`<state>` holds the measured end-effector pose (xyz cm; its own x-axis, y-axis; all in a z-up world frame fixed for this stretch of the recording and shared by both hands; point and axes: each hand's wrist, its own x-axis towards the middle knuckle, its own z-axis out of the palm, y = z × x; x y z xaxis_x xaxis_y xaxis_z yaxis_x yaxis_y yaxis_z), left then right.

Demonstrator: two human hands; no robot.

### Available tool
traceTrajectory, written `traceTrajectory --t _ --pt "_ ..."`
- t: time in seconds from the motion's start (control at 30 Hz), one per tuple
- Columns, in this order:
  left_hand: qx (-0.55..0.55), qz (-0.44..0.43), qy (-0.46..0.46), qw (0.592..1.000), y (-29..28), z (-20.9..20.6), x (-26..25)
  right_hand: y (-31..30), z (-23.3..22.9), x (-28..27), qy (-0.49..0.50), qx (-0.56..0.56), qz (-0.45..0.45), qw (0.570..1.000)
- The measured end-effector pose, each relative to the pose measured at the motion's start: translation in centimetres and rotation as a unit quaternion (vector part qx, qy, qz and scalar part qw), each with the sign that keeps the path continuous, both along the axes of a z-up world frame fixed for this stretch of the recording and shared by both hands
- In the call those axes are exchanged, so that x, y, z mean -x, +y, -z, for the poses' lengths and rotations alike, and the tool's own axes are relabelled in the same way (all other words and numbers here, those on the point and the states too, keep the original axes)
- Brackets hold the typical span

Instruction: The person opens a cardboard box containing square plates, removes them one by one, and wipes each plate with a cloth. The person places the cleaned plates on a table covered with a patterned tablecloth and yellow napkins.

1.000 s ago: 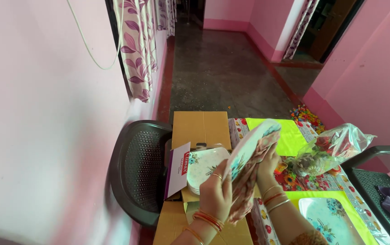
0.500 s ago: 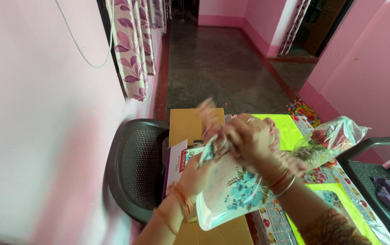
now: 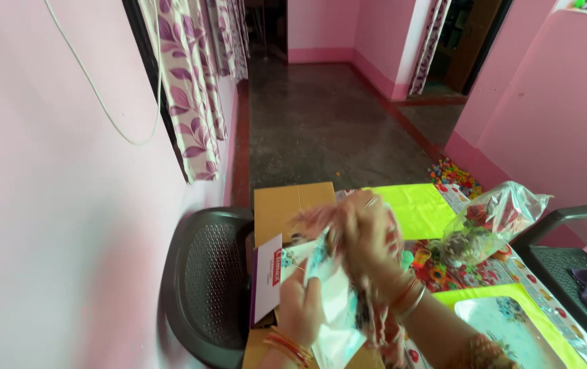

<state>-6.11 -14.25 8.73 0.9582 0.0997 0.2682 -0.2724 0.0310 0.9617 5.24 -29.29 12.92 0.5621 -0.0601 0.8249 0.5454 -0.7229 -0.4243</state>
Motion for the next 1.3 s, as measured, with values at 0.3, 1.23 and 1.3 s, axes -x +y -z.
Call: traceTrajectory --t 0.3,1.23,1.3 --pt "0.015 -0.022 -0.036 0.999 0.9 -2.6 2.2 -2.7 3.2 -6.5 0.214 -0.181 -0.004 0.96" --pt "-0.014 -0.012 -0.146 0.989 0.5 -0.6 1.3 -2.9 14.7 -2.8 0.24 -0.305 0.054 0.92" --pt "0.109 0.075 -0.06 0.989 1.3 3.3 -0.9 -4.5 14.1 -3.8 0.196 -0.273 0.099 0.937"
